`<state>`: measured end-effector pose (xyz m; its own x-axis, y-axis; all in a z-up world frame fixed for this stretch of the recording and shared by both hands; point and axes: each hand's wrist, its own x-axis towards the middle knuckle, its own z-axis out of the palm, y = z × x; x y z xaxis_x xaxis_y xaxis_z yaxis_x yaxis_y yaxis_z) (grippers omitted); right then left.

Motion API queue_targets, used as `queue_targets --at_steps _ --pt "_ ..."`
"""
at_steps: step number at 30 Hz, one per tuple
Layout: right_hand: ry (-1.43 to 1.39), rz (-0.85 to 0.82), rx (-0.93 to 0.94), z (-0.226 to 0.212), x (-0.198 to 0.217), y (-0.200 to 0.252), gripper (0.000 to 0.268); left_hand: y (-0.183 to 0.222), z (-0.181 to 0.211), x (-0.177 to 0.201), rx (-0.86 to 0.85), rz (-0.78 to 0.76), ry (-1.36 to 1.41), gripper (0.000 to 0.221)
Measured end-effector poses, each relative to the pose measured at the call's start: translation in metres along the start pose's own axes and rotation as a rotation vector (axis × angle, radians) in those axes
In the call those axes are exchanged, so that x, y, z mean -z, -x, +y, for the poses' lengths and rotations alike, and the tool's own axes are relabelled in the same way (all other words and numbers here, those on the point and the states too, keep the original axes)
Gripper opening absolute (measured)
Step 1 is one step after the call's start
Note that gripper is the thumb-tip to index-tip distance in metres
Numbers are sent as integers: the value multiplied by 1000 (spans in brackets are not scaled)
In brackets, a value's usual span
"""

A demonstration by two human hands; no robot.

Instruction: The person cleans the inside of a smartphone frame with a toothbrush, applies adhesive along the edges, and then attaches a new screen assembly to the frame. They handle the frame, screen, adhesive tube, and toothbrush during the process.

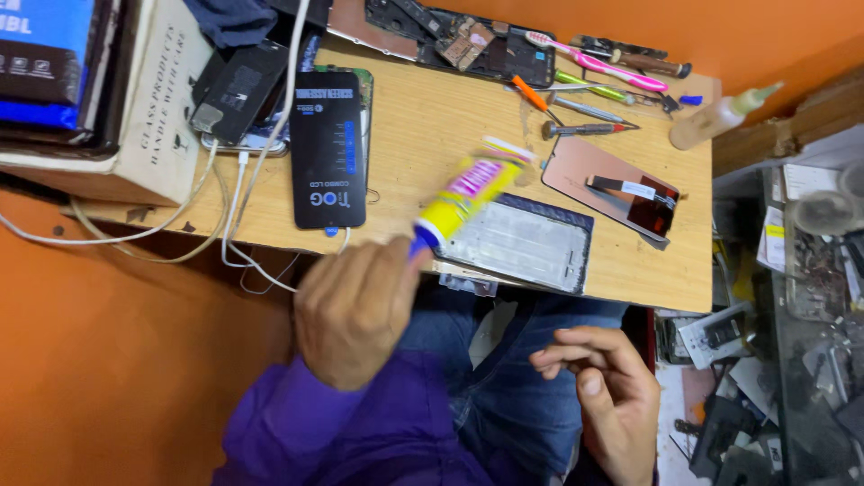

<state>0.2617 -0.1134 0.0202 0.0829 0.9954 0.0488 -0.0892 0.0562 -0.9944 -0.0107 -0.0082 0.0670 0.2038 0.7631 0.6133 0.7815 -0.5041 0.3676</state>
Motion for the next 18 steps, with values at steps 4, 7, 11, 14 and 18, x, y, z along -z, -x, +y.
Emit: queue_targets --at_steps 4,7,11,14,18 --pt "140 131 -13 -4 12 9 31 -31 -21 -16 74 -32 -243 17" --pt "204 240 -47 -8 26 15 24 -42 -26 -24 79 -103 -404 23" --pt "336 379 -65 -22 51 3 19 -51 -25 -28 111 -234 -520 34" --pt "507 378 72 -43 67 -32 17 -54 -16 -26 186 -259 -464 38" --pt "1037 143 329 -71 78 -109 28 -36 4 -9 251 -239 -365 37"
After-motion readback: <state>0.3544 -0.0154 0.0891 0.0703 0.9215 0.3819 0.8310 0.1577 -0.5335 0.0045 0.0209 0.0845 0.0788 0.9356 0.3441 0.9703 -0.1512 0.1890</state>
